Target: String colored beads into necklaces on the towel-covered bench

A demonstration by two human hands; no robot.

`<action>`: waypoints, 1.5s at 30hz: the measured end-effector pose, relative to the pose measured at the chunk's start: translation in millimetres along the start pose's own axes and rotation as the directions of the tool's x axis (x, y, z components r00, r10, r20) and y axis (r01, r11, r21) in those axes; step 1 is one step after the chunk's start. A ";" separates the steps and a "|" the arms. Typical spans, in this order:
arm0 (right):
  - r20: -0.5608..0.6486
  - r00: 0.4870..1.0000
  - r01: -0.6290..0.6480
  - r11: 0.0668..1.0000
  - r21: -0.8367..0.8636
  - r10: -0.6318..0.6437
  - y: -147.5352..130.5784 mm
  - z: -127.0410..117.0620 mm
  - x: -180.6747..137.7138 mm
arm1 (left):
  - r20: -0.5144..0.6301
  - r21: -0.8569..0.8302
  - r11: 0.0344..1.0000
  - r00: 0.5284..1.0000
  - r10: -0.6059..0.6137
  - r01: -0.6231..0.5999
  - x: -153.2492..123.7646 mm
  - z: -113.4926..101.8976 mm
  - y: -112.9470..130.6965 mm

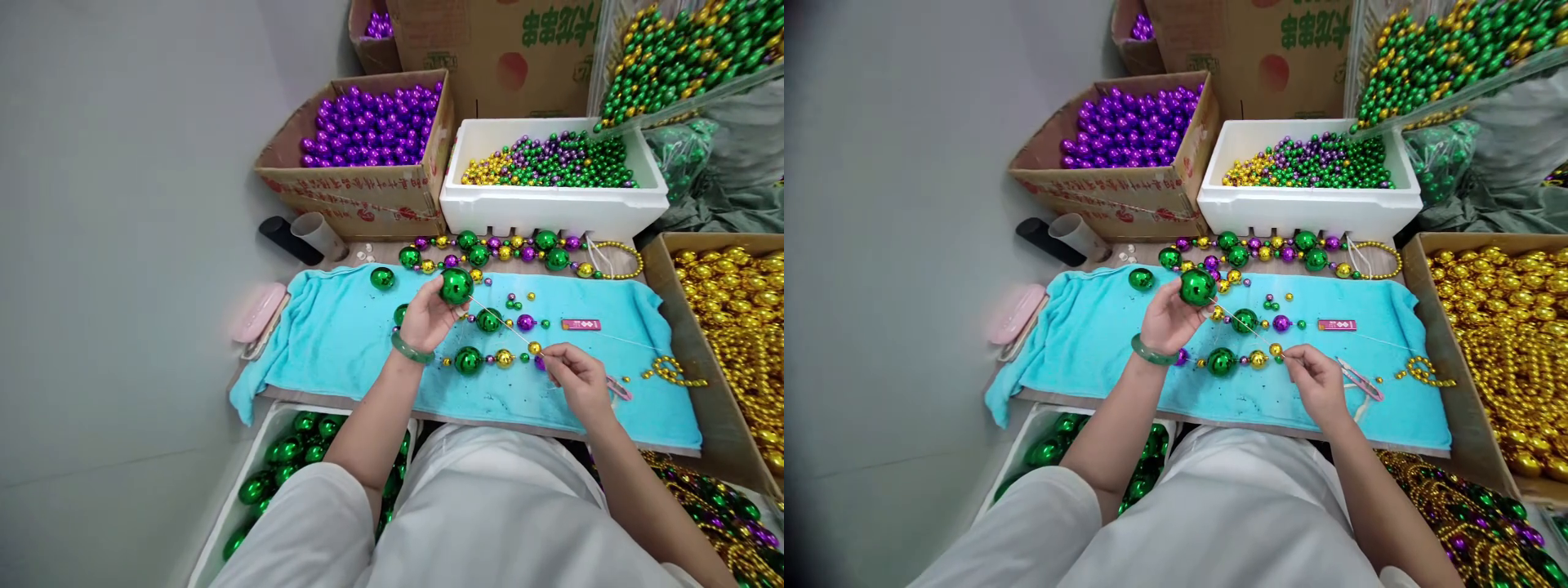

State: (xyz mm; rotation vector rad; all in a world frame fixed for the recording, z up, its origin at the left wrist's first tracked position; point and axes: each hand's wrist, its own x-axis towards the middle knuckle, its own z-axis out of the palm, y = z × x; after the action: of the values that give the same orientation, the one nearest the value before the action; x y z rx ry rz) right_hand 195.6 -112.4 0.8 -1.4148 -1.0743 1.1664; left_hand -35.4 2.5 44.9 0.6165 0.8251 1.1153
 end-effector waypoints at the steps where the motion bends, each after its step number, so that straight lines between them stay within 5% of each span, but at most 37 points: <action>1: -0.001 1.000 0.002 1.000 -0.005 -0.002 0.9 -0.1 -1.4 | 0.027 0.033 0.999 0.999 0.039 -0.039 -2.7 2.4 -3.3; 5: 0.008 1.000 -0.006 1.000 0.015 0.006 8.4 0.9 -6.4 | 0.157 0.115 0.989 0.985 0.074 -0.093 -14.9 17.7 -16.6; 11: -0.015 1.000 -0.003 0.997 0.073 0.004 25.5 -8.0 -15.9 | 0.168 0.177 0.978 0.983 0.077 -0.107 -25.6 33.9 -32.5; 20: 0.030 0.993 -0.118 0.967 0.227 0.114 27.3 -11.6 -18.2 | 0.413 0.483 0.870 0.902 -0.130 -0.096 -41.9 52.1 -72.8; 23: 0.006 0.987 -0.154 0.953 0.262 0.158 32.0 -15.8 -14.0 | 0.456 0.662 0.717 0.876 -0.156 -0.217 -34.7 48.9 -72.0; 27: -0.057 0.985 -0.137 0.942 0.307 0.162 41.0 -30.7 -6.7 | 0.402 0.891 0.244 0.915 -0.028 -0.384 -13.0 36.5 -57.2; 29: -0.077 0.986 -0.116 0.942 0.314 0.147 45.5 -39.1 -3.2 | 0.379 0.925 -0.002 0.921 0.091 -0.380 -3.4 32.4 -50.4; 31: -0.093 0.987 -0.099 0.945 0.313 0.134 49.7 -46.7 0.0 | 0.374 0.924 -0.150 0.915 0.150 -0.353 2.9 30.1 -47.9; 45: -0.139 0.972 -0.132 0.935 0.329 0.187 56.0 -66.4 18.3 | 0.340 0.922 -0.217 0.938 0.060 -0.321 35.1 20.3 -62.7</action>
State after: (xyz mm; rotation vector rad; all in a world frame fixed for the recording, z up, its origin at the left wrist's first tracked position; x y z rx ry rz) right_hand 266.6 -111.5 -52.5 -1.3339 -0.6273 1.2480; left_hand 21.5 14.2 -1.9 2.3288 1.4440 0.3222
